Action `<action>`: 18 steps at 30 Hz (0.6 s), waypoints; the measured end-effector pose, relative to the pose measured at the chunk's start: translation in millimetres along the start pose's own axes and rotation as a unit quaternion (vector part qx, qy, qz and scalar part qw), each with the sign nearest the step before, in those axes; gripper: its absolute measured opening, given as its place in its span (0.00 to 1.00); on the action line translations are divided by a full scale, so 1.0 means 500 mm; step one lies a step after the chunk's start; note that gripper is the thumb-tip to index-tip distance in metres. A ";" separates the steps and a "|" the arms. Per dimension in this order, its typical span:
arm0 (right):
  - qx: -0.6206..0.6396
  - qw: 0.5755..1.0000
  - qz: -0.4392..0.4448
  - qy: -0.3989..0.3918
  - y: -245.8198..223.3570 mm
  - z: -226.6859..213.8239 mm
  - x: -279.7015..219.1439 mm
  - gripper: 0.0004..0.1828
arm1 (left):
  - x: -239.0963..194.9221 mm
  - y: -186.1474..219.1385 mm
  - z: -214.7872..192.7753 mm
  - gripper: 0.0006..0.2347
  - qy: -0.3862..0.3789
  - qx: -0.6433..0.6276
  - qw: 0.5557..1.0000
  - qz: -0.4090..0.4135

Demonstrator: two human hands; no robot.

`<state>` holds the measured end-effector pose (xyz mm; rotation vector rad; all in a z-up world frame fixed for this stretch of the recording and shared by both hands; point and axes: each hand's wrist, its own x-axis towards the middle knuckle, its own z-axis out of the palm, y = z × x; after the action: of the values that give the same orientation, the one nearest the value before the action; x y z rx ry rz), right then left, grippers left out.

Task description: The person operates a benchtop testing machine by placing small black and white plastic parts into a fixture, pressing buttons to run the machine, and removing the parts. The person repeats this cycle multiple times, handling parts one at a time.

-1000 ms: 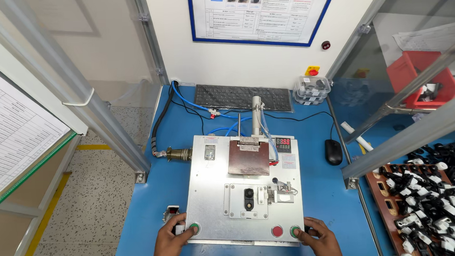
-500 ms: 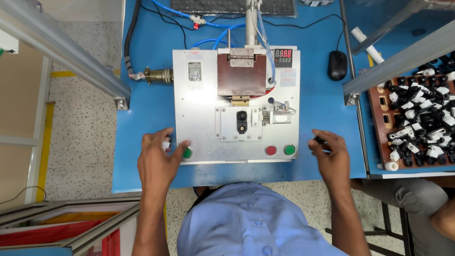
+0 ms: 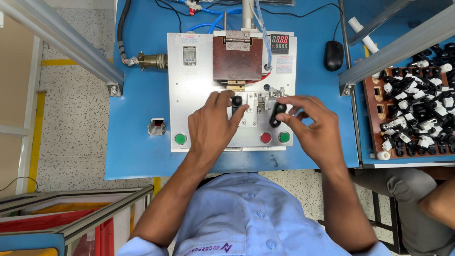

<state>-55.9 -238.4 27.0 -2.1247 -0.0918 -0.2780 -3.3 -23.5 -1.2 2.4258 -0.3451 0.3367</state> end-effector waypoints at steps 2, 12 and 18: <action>-0.004 1.000 -0.005 -0.018 -0.007 0.029 0.040 0.16 | -0.003 0.006 -0.017 0.14 0.025 -0.071 0.997 -0.017; -0.194 0.970 -0.118 -0.091 -0.026 0.114 0.124 0.19 | -0.078 -0.060 -0.187 0.14 0.139 -0.271 0.950 -0.071; -0.299 0.949 -0.020 -0.101 -0.049 0.131 0.132 0.23 | -0.102 -0.066 -0.167 0.13 0.136 -0.306 0.942 0.027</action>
<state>14.8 -172.7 28.9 -2.7565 -0.1886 -0.1149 -52.6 62.9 25.9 1.7374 -0.3328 0.4989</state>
